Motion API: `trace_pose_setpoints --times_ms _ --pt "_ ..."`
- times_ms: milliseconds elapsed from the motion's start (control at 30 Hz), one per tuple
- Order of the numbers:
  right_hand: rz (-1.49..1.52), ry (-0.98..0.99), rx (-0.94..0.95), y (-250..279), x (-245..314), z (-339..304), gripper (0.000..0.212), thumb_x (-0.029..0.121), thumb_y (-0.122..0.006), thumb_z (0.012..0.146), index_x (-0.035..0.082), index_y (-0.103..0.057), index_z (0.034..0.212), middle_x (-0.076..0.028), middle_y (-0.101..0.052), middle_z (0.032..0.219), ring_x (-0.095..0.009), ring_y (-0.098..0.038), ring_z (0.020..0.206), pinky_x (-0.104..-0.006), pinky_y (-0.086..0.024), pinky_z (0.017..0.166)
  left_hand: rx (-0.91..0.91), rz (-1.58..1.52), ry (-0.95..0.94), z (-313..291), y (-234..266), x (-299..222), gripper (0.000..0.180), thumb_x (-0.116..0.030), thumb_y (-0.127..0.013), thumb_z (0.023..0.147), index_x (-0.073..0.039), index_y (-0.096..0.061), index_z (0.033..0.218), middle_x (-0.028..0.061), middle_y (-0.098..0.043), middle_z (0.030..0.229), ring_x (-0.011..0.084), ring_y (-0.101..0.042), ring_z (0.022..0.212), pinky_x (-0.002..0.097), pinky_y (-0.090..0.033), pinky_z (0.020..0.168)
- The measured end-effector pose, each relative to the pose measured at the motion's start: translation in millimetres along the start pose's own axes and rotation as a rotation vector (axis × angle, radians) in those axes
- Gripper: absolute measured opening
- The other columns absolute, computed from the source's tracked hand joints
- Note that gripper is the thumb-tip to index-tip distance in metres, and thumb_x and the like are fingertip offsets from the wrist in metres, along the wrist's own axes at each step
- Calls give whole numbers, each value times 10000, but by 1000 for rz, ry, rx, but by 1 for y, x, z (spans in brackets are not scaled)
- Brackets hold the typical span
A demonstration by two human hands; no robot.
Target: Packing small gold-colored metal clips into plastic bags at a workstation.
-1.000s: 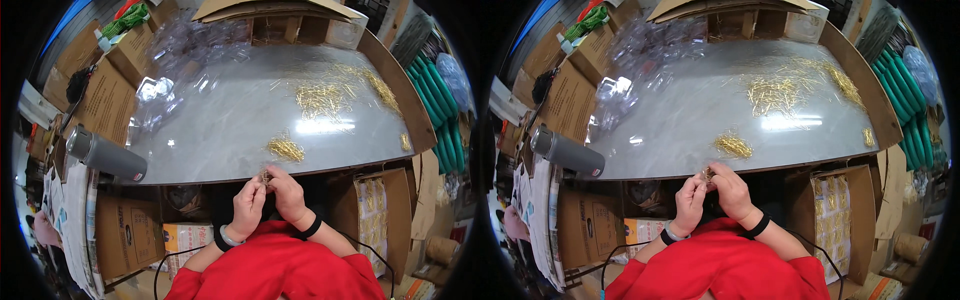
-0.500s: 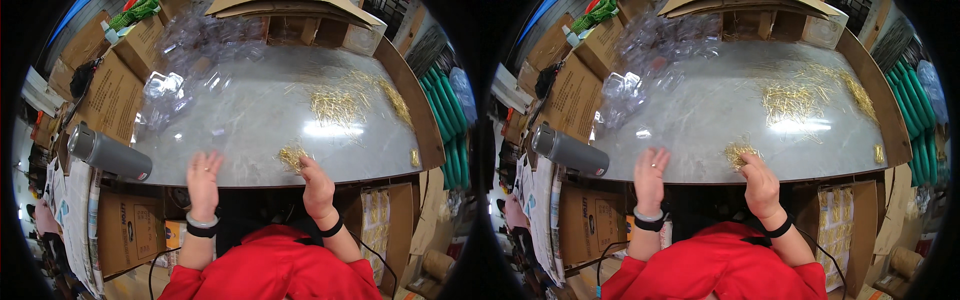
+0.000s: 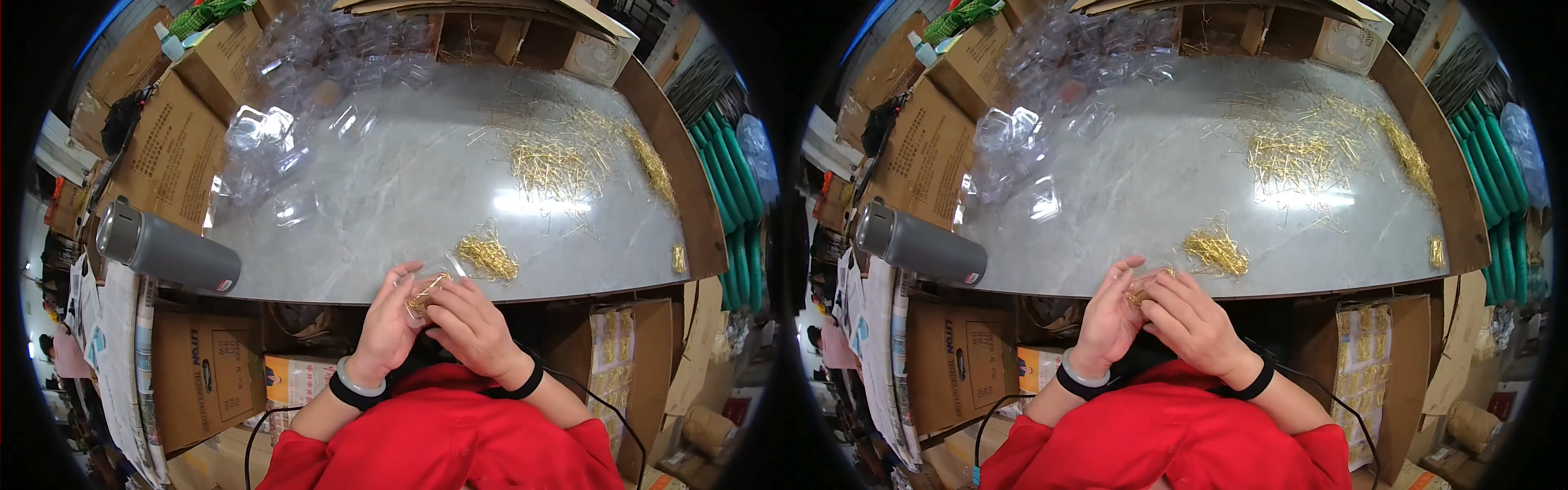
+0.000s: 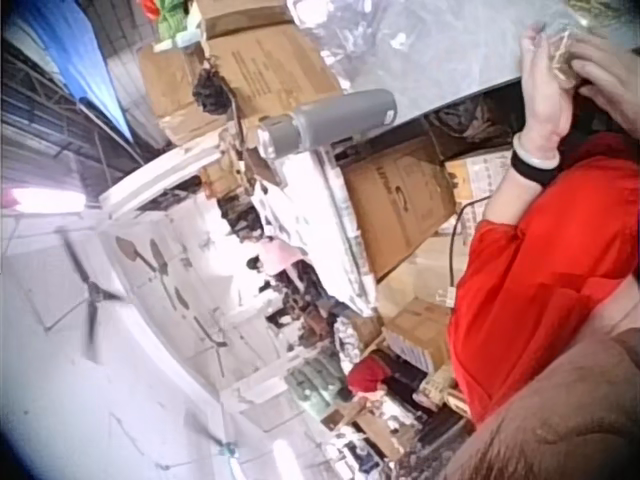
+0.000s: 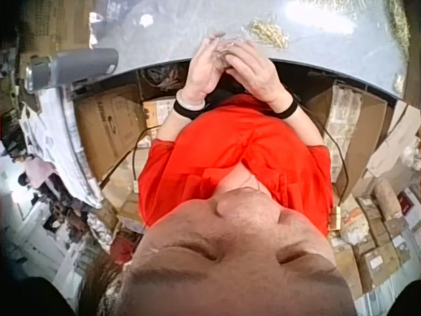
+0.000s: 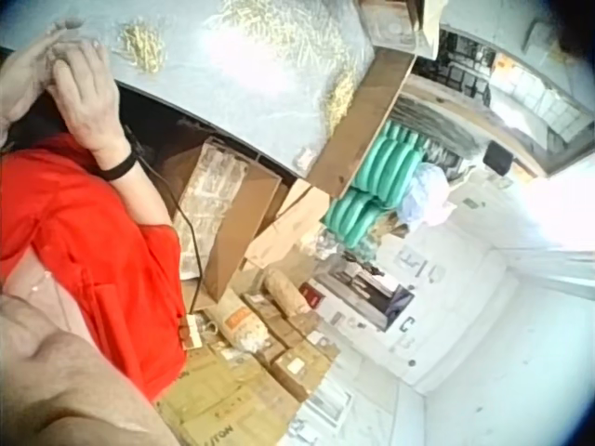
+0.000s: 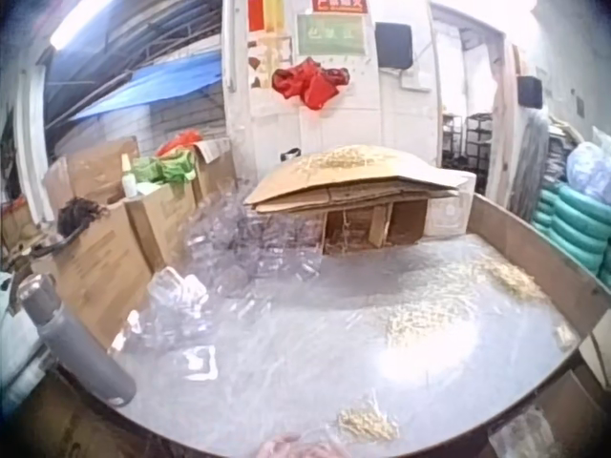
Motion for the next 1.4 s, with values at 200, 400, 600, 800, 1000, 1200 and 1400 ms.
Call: trace_pose_setpoints --times_ms 200,400,600,800,1000,1200,1400 --pt "-172 -544 -156 30 -76 -10 594 187 -708 892 -53 -466 1378 -285 -535 1343 -486 -471 1286 -546 -329 1125 1 6 -20 -7 -2 -7 327 -262 -324 1098 -69 -400 1351 210 -573 1305 356 -607 1176 534 -515 1000" --pt "-233 -476 34 4 -85 -10 492 170 -636 942 -27 -489 1369 -230 -556 1348 -436 -489 1295 -527 -356 1117 117 21 289 -33 19 34 319 -254 -340 1101 -44 -451 1315 167 -576 1280 307 -604 1183 514 -516 1007" --pt "-172 -388 78 -7 -75 -6 361 93 -614 932 -3 -561 1276 -184 -587 1323 -388 -527 1278 -508 -385 1113 71 -145 433 -26 33 79 363 -293 -334 1108 -22 -454 1317 172 -592 1238 300 -606 1176 501 -518 989" --pt "-40 -262 184 -8 -47 -7 358 58 -636 877 26 -588 1230 -138 -612 1291 -359 -554 1255 -503 -405 1107 116 -226 411 -15 16 78 479 -370 -237 1108 -38 -444 1384 172 -543 1380 329 -560 1256 546 -439 1088" --pt "117 -101 267 -8 -6 -44 431 -13 -664 809 37 -591 1231 -130 -607 1303 -341 -560 1263 -498 -428 1103 76 -241 338 -26 28 76 386 -328 -291 1110 -74 -528 1280 88 -616 1260 253 -630 1145 488 -518 1001" --pt "238 -139 154 3 -2 -34 430 -38 -645 828 20 -582 1249 -173 -605 1310 -364 -566 1259 -522 -420 1103 91 30 153 -29 5 49 442 -393 -277 1110 -70 -503 1310 92 -609 1227 204 -637 1111 388 -556 929" --pt "105 -134 -27 17 -28 -4 439 -40 -628 853 32 -567 1281 -156 -606 1284 -354 -599 1177 -516 -454 1068 151 294 -188 18 -30 5 505 -445 -274 1099 -46 -461 1347 88 -587 1208 159 -614 1103 314 -541 915"
Point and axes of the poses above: each hand's wrist, its own z-axis towards the middle knuckle, its own y-axis out of the back of the hand, x = y × z, the point moved 6 cm from there along z, towards the middle knuckle
